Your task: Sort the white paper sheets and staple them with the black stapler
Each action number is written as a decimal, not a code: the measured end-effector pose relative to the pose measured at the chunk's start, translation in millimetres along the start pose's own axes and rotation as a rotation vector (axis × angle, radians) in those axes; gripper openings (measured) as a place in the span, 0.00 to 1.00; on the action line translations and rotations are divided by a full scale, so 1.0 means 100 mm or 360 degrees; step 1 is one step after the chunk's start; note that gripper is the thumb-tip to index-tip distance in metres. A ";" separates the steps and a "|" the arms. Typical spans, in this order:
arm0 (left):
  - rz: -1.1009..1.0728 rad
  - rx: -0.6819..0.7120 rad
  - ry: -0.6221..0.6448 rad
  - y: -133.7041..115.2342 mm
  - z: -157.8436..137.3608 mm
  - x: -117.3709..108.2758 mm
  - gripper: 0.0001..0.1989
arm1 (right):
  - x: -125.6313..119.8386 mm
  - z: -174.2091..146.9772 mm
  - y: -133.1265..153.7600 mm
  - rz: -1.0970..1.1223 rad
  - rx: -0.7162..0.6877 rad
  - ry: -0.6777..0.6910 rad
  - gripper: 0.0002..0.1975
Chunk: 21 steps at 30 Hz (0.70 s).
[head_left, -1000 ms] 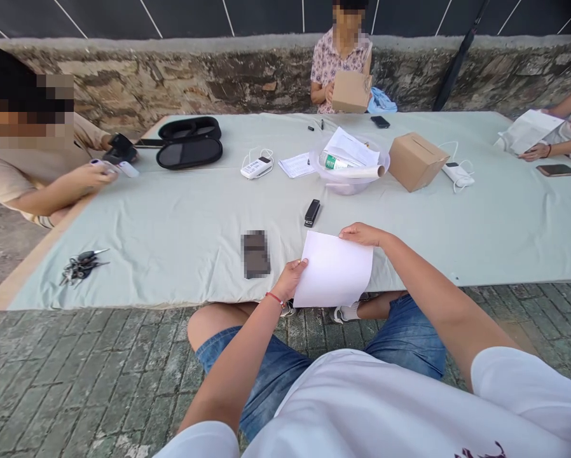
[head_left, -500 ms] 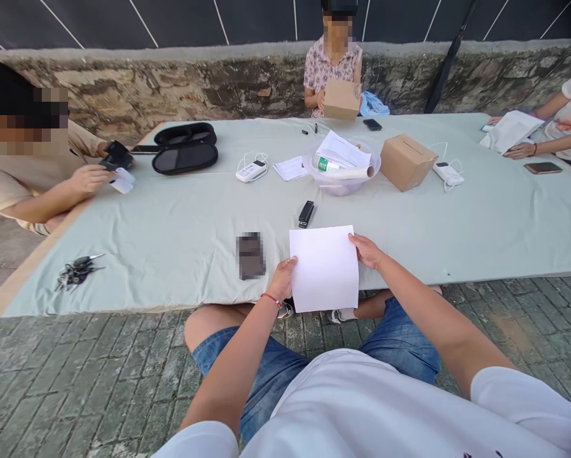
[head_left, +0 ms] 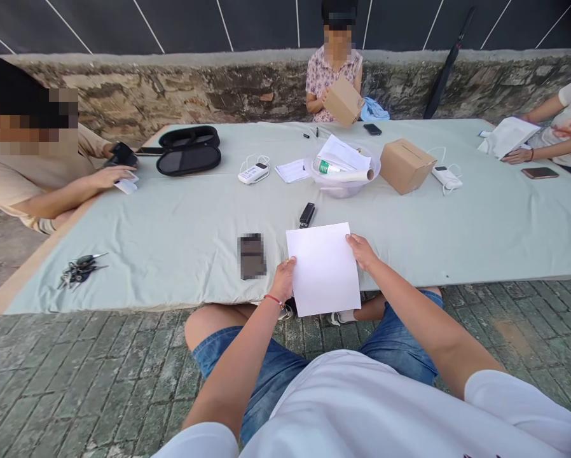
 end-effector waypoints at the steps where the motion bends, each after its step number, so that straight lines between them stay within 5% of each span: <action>1: 0.0006 0.0019 -0.0004 0.00 -0.01 0.00 0.19 | 0.00 0.01 0.00 -0.0003 -0.0031 -0.0015 0.21; 21: -0.0062 0.0118 -0.0027 0.03 -0.05 0.02 0.19 | -0.02 0.07 -0.05 0.0174 -0.0032 -0.0010 0.22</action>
Point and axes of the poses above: each hand's wrist, its own z-axis towards the middle knuckle, its own x-axis out of the palm, y = z × x, the point moved 1 cm from there along z, towards the middle knuckle, and after that the axes turned 11 degrees about -z, right-handed, at the moved point
